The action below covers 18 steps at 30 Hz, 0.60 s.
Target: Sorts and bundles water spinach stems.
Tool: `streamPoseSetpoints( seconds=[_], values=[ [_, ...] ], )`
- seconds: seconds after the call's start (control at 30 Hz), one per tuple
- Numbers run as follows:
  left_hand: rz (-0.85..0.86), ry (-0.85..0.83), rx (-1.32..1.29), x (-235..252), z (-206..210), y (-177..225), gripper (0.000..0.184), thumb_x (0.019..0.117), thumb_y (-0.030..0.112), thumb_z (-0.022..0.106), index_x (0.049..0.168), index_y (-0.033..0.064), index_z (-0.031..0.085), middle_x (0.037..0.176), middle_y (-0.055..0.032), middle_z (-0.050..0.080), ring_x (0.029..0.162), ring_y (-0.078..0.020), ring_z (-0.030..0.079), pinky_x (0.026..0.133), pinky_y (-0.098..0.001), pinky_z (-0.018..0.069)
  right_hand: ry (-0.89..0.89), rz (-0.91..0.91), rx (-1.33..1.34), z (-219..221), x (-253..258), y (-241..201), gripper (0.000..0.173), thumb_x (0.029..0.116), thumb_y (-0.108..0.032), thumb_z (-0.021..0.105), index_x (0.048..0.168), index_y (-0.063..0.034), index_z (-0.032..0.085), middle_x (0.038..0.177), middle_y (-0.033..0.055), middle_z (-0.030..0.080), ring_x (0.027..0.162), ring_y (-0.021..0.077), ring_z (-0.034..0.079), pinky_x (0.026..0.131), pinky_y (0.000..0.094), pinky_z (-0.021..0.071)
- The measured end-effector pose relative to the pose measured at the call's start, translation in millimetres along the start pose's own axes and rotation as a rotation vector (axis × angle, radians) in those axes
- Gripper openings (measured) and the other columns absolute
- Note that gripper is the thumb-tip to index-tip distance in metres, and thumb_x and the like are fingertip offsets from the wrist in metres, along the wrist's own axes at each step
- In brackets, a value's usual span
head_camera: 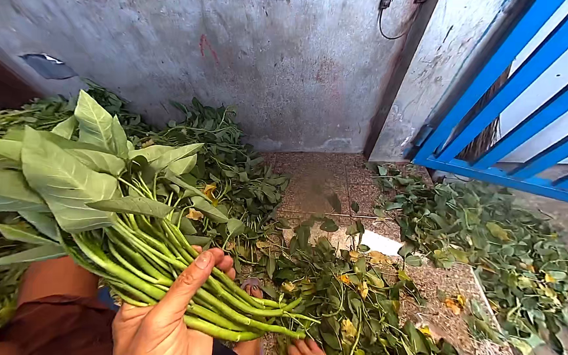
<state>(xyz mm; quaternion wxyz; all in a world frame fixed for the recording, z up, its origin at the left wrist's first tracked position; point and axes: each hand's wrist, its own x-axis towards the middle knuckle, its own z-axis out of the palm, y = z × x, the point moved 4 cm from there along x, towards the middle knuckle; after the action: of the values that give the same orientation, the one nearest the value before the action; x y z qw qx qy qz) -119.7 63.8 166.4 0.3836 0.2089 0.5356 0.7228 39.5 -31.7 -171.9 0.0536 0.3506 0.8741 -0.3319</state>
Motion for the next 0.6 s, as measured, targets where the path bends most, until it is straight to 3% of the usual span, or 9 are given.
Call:
streamPoseSetpoints(
  seconds=[0.07, 0.13, 0.17, 0.2, 0.23, 0.27, 0.33, 0.5, 0.6],
  values=[
    [-0.009, -0.010, -0.008, -1, 5, -1, 0.016, 0.0967, -0.012, 0.056, 0.111, -0.0057, 0.055, 0.085, -0.0198, 0.073, 0.072, -0.0288, 0.075, 0.068, -0.0422, 0.0664, 0.118, 0.132, -0.092, -21, 23, 27, 0.074, 0.0766, -0.047, 0.085, 0.137, -0.0105, 0.064, 0.155, 0.0282, 0.044, 0.147, 0.0551, 0.031, 0.113, 0.0781, 0.0259],
    [-0.019, -0.019, -0.018, -2, 8, -2, 0.016, 0.0966, -0.012, 0.055, 0.111, -0.0055, 0.055, 0.084, -0.0201, 0.073, 0.072, -0.0291, 0.075, 0.068, -0.0422, 0.0664, 0.061, 0.422, -0.133, -33, 37, 80, 0.086, 0.0715, -0.038, 0.089, 0.147, -0.0125, 0.058, 0.166, 0.0295, 0.023, 0.150, 0.0624, 0.009, 0.110, 0.0873, 0.0105],
    [-0.023, -0.029, -0.020, -3, 9, -2, 0.016, 0.0968, -0.012, 0.055, 0.111, -0.0049, 0.054, 0.084, -0.0193, 0.073, 0.072, -0.0286, 0.075, 0.068, -0.0417, 0.0665, -0.001, 0.565, -0.118, -34, 36, 109, 0.087, 0.0727, -0.030, 0.089, 0.151, -0.0147, 0.054, 0.168, 0.0286, 0.017, 0.149, 0.0645, 0.009, 0.106, 0.0896, 0.0140],
    [-0.024, -0.039, -0.024, -3, 10, -1, 0.015, 0.0968, -0.013, 0.054, 0.110, -0.0046, 0.055, 0.084, -0.0190, 0.073, 0.072, -0.0284, 0.075, 0.068, -0.0415, 0.0665, -0.059, 0.689, -0.070, -36, 32, 136, 0.086, 0.0746, -0.025, 0.087, 0.152, -0.0160, 0.051, 0.168, 0.0273, 0.018, 0.147, 0.0643, 0.016, 0.102, 0.0879, 0.0264],
    [-0.025, -0.045, -0.029, -2, 10, -1, 0.015, 0.0969, -0.013, 0.054, 0.109, -0.0049, 0.055, 0.084, -0.0190, 0.073, 0.072, -0.0283, 0.075, 0.068, -0.0416, 0.0665, -0.085, 0.780, 0.002, -41, 25, 157, 0.081, 0.0770, -0.020, 0.084, 0.151, -0.0157, 0.050, 0.166, 0.0262, 0.024, 0.141, 0.0608, 0.033, 0.096, 0.0802, 0.0421],
    [-0.027, -0.046, -0.031, -2, 9, -1, 0.014, 0.0972, -0.013, 0.054, 0.109, -0.0047, 0.055, 0.084, -0.0188, 0.073, 0.072, -0.0281, 0.075, 0.069, -0.0415, 0.0666, -0.072, 0.832, 0.070, -49, 17, 175, 0.076, 0.0789, -0.017, 0.081, 0.149, -0.0130, 0.051, 0.162, 0.0261, 0.031, 0.133, 0.0563, 0.047, 0.092, 0.0724, 0.0509],
    [-0.033, -0.026, -0.033, -2, 7, -2, 0.014, 0.0972, -0.012, 0.054, 0.109, -0.0045, 0.055, 0.083, -0.0192, 0.073, 0.072, -0.0282, 0.075, 0.068, -0.0417, 0.0664, 0.019, 0.862, 0.197, -77, -1, 197, 0.068, 0.0817, -0.015, 0.075, 0.146, -0.0089, 0.053, 0.155, 0.0272, 0.041, 0.121, 0.0500, 0.060, 0.091, 0.0657, 0.0543],
    [-0.037, -0.017, -0.064, -3, 8, -2, 0.012, 0.0975, -0.011, 0.053, 0.107, -0.0055, 0.056, 0.083, -0.0210, 0.072, 0.070, -0.0295, 0.075, 0.065, -0.0425, 0.0661, 0.510, 0.682, 0.357, -168, -48, 198, 0.051, 0.0776, -0.011, 0.073, 0.129, -0.0077, 0.067, 0.124, 0.0201, 0.066, 0.114, 0.0383, 0.065, 0.095, 0.0629, 0.0520],
    [-0.028, 0.002, -0.071, -3, 10, -3, 0.017, 0.0960, -0.012, 0.055, 0.110, -0.0040, 0.056, 0.086, -0.0201, 0.073, 0.071, -0.0292, 0.075, 0.065, -0.0427, 0.0660, 0.846, 0.551, 0.120, -207, -76, 157, 0.038, 0.0708, -0.005, 0.074, 0.109, -0.0036, 0.069, 0.108, 0.0179, 0.066, 0.093, 0.0384, 0.068, 0.072, 0.0622, 0.0558]
  ],
)
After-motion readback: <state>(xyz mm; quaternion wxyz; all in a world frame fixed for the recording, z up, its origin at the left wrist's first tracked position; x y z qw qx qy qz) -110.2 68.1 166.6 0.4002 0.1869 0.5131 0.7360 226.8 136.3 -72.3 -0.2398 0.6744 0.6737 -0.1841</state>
